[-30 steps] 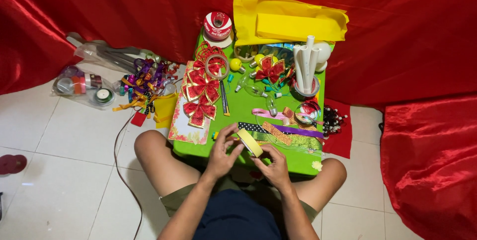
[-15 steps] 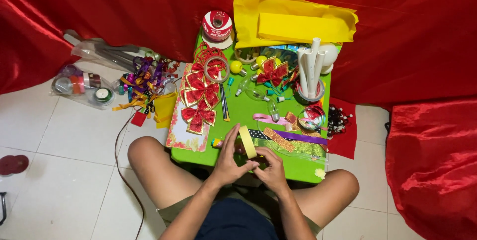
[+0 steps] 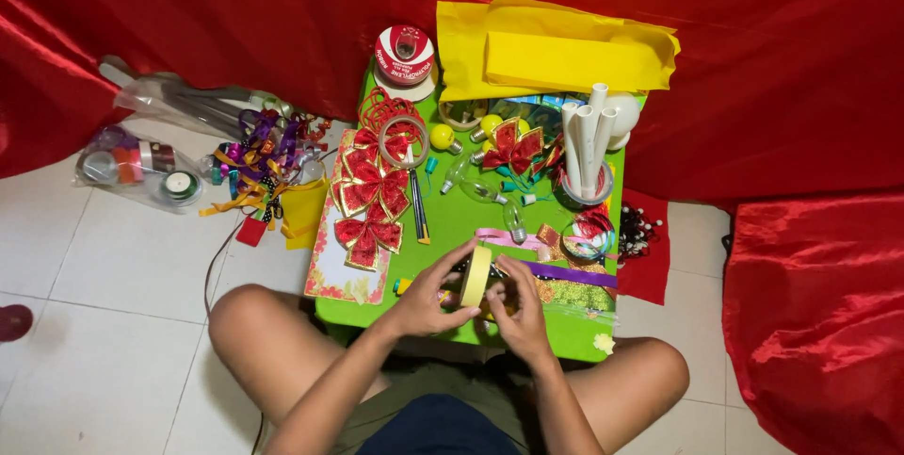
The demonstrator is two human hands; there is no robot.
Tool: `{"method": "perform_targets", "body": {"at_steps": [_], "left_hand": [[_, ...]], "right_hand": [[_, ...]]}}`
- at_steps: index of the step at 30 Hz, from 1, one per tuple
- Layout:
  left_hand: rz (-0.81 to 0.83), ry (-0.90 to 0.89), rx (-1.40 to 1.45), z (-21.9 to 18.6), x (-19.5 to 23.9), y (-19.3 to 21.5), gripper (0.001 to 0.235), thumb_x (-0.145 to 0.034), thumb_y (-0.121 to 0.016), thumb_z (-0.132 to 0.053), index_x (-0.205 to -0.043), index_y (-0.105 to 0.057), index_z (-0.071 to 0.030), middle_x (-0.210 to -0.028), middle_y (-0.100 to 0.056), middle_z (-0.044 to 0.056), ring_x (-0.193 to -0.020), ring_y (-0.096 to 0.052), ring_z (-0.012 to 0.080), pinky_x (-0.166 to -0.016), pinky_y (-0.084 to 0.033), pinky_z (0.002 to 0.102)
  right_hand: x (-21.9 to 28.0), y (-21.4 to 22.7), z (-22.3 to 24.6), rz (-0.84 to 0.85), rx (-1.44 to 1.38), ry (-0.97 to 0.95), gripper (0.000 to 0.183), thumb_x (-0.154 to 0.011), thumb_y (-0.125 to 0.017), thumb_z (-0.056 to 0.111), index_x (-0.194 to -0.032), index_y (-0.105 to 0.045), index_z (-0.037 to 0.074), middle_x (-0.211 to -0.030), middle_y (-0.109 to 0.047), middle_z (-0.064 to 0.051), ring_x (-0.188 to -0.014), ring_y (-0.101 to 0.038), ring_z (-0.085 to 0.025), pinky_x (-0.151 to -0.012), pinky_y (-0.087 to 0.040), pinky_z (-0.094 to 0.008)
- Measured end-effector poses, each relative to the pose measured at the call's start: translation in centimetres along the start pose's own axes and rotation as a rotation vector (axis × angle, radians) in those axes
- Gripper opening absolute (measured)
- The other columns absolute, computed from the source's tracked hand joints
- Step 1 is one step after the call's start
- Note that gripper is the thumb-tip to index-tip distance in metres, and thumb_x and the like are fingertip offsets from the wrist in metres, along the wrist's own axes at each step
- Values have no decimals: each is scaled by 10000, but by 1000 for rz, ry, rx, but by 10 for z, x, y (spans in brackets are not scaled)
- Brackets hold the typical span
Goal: The person sits on the floor and decorates a yellow cylindrical object by wrapping it with yellow tape. They cut a piece of tape with scissors and apply it to the cylinder, smoothing it down. The person repeats this process, adding more tape to the cylinder.
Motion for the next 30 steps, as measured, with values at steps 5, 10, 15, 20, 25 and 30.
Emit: {"method": "perform_targets", "body": {"at_steps": [5, 10, 15, 20, 25, 30], "left_hand": [[194, -79, -65, -4, -6, 18, 924, -719, -808, -125, -1546, -400, -64, -1544, -381, 238, -1430, -368, 496, -1068, -451, 668], [255, -92, 10, 8, 10, 21, 874, -695, -701, -32, -1525, -428, -2, -1465, -413, 258, -1407, -389, 473, -1098, -449, 616], [208, -126, 50, -14, 12, 24, 748, -748, -666, 6, -1478, -511, -37, -1439, -527, 227, -1368, -480, 433, -1085, -484, 595], [5, -165, -67, 0, 18, 21, 487, -862, -699, -37, -1342, -622, -59, -1300, -636, 169, -1246, -597, 350, -1038, -534, 524], [-87, -175, -121, 6, 29, 16, 423, -886, -704, 14, -1302, -676, -55, -1165, -698, 158, -1102, -680, 341, -938, -578, 499], [-124, -263, -272, 0, 34, 9, 352, -912, -715, -40, -1263, -708, -58, -1117, -696, 138, -1139, -679, 352, -973, -559, 487]], "right_hand": [[-22, 6, 13, 75, 70, -16, 592, -875, -609, -79, -1452, -497, -12, -1378, -547, -261, -1287, -537, -457, -1105, -382, -627], [-20, 8, -10, 69, 47, -18, 453, -884, -638, -55, -1328, -652, 33, -1204, -686, -192, -1167, -622, -381, -1062, -429, -579], [-12, 10, -25, 18, -82, 17, 365, -870, -687, -11, -1234, -698, 18, -1134, -671, -185, -1084, -649, -346, -949, -541, -498], [4, 13, -72, -70, -359, -55, 401, -869, -710, 8, -1250, -586, -5, -1250, -596, -189, -1120, -670, -329, -912, -607, -431], [11, 11, -76, -77, -455, -80, 397, -869, -703, -26, -1229, -536, -22, -1256, -587, -207, -1042, -727, -334, -816, -657, -393], [7, 8, -31, -28, -335, -69, 570, -825, -725, -9, -1360, -527, -7, -1415, -530, -207, -1328, -542, -386, -1071, -519, -491]]}}
Point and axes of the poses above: each hand's wrist, its own x-axis away from the middle knuckle, its own y-axis out of the back of the hand, z = x × y, the point moved 3 cm from there along -x, towards the middle knuckle
